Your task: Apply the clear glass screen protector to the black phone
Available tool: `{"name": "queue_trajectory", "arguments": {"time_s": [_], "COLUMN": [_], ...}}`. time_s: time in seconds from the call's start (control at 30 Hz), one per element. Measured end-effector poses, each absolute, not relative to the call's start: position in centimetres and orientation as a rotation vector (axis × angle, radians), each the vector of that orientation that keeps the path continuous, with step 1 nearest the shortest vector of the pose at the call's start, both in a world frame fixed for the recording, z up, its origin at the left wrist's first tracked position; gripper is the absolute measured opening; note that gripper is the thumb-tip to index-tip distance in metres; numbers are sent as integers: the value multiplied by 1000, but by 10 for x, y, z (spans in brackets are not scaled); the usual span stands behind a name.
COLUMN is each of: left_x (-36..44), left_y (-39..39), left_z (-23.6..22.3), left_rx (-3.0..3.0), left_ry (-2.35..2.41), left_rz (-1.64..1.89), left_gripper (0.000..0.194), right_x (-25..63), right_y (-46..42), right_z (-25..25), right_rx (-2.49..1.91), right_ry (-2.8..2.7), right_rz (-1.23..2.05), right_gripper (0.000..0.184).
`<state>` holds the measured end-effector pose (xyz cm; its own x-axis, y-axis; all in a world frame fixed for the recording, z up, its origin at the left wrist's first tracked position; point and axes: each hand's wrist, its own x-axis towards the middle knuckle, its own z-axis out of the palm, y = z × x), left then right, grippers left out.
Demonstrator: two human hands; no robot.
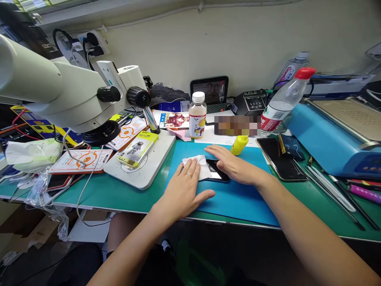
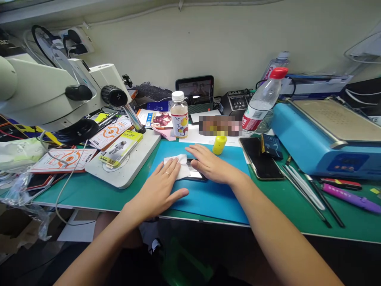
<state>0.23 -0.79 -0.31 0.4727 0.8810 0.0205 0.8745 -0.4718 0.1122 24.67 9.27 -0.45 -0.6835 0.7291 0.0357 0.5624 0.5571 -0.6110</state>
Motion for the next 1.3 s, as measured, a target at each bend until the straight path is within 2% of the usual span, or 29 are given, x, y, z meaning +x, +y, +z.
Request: {"name": "queue_trajectory", "arguments": {"time_s": [0.17,0.37,0.73,0.87,1.3], "left_x": [-12,-6,65,75,-13], "left_y": [-8,-3,1,-3,3], "left_z": [-8,-4,12,9,8], "left_rx": [2618,2527,2601,2680,2537], "left_ry": [1639,1680,1517,1498,1538], "left_rz": [122,77,78,52,61], "left_gripper": [94,101,110,110,87], "right_x": [248,246,244,245,240], "right_y": [92,92,96,99,91], "right_z": [-4,-5,-6,-9,5], "right_rx": [-1066,-1073,-1112,-1125,-1140], "right_ry": [-2519,-2510,-2458,-2445,-2444], "right_rz": [849,871,841,866,889], "right_gripper": [99,99,116,113,115]}}
